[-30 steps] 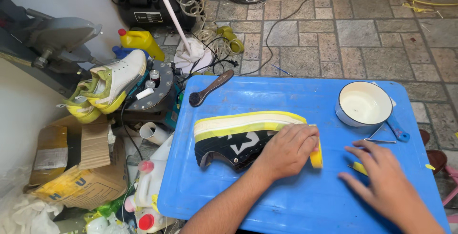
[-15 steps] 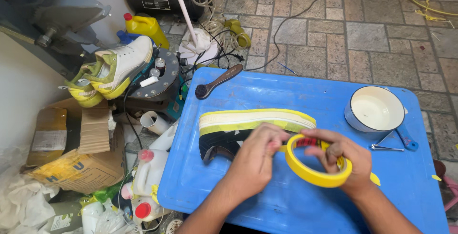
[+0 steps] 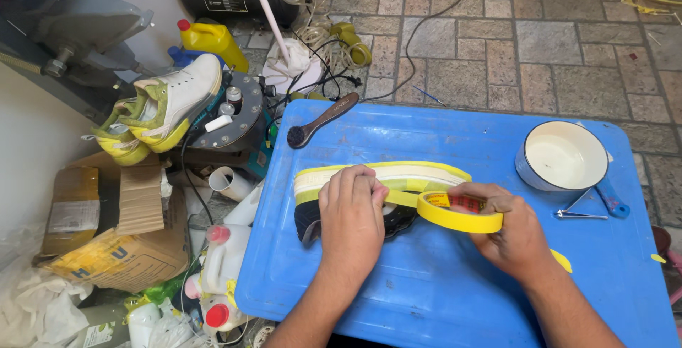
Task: The person wraps yellow masking tape around a yellow sneaker, covering the upper and sides. They then switch to a black sneaker and begin applying tape to its sole and sides.
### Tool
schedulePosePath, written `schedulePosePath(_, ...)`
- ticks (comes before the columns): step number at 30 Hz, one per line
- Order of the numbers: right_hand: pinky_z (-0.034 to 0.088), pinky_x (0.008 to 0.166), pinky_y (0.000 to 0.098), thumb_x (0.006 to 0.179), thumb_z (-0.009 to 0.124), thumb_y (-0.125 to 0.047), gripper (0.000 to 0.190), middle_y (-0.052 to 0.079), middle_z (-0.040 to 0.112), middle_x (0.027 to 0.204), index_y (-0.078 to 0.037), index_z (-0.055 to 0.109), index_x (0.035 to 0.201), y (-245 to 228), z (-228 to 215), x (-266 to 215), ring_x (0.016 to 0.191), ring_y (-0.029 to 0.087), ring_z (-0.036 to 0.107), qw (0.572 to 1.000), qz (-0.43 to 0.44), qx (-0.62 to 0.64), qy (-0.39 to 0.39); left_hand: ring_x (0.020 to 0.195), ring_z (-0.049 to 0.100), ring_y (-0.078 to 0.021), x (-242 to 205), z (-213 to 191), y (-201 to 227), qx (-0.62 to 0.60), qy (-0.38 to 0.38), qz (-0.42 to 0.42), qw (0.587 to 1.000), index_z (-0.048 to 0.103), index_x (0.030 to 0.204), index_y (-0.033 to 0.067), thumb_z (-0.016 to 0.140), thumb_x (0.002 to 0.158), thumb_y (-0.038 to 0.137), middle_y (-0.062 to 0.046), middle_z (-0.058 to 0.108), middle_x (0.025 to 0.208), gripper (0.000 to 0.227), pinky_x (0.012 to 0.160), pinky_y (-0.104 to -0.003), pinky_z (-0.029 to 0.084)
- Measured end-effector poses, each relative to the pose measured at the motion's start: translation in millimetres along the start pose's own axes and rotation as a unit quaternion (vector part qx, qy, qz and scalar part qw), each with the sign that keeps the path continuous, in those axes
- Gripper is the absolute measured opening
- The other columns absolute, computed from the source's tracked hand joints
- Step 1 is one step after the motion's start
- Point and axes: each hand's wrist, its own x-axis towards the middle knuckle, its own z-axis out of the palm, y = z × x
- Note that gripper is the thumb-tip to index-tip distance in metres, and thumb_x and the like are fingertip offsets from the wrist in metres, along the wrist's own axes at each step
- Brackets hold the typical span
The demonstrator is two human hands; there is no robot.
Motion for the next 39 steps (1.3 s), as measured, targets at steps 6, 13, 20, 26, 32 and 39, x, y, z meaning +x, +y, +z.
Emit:
schedulePosePath(6,0.060,0.079,0.0342,0.084,0.076,-0.001,0.036,0.018,0.071,0.110,-0.003,0.042,0.096,1.0,-3.3,1.5,0.092,0.028,0.073,0.999,-0.013,0.006,0.035,0.116,0.058,-0.0297,-5.4,9.2,5.6,0.040,0.029,0.012,0.999,0.062,0.100,0.0042,0.067,0.094,0.014,-0.011,0.063,0.116,0.013,0.101,-0.046,0.039)
schedulePosePath(13,0.059,0.085,0.0364,0.077,0.073,0.010,0.047,0.015,0.070,0.111,-0.004,0.059,0.120,-4.0,-20.9,7.8,0.098,0.030,0.072,0.994,-0.102,-0.024,0.025,0.115,0.060,-0.0293,-6.8,14.1,5.3,0.058,0.058,0.027,0.996,0.060,0.102,0.0043,0.072,0.092,0.012,-0.011,0.063,0.116,0.018,0.100,-0.046,0.040)
schedulePosePath(20,0.056,0.082,0.0376,0.069,0.072,0.012,0.062,0.012,0.069,0.105,-0.008,0.066,0.128,-6.8,-26.6,3.0,0.094,0.029,0.068,0.993,-0.096,-0.061,0.008,0.115,0.060,-0.0297,-8.3,12.9,5.5,0.053,0.060,0.032,0.996,0.060,0.100,0.0054,0.073,0.089,0.012,-0.010,0.064,0.115,0.018,0.100,-0.046,0.040)
schedulePosePath(26,0.054,0.081,0.0391,0.069,0.075,0.007,0.066,0.012,0.068,0.110,-0.013,0.064,0.131,-4.0,-24.2,0.0,0.094,0.030,0.066,0.987,-0.133,-0.086,0.009,0.116,0.061,-0.0302,-8.3,10.5,6.5,0.044,0.065,0.045,0.996,0.060,0.099,0.0063,0.073,0.090,0.012,-0.010,0.065,0.114,0.017,0.101,-0.047,0.041)
schedulePosePath(32,0.055,0.081,0.0415,0.074,0.070,0.007,0.094,0.015,0.066,0.118,-0.023,0.035,0.155,-8.5,-11.4,2.3,0.099,0.034,0.065,0.985,-0.131,-0.110,0.002,0.111,0.062,-0.0288,3.8,-2.2,1.4,-0.015,0.010,0.038,0.999,0.063,0.103,0.0065,0.072,0.091,0.013,-0.007,0.067,0.110,0.016,0.095,-0.045,0.042)
schedulePosePath(39,0.057,0.082,0.0403,0.092,0.067,0.007,0.108,0.014,0.067,0.121,-0.038,0.005,0.167,-10.9,2.4,4.9,0.099,0.031,0.069,0.985,-0.150,-0.080,0.024,0.113,0.065,-0.0300,32.9,-22.8,-20.0,-0.117,-0.132,0.119,0.977,0.068,0.095,0.0094,0.069,0.089,0.009,-0.005,0.069,0.119,0.006,0.095,-0.043,0.050)
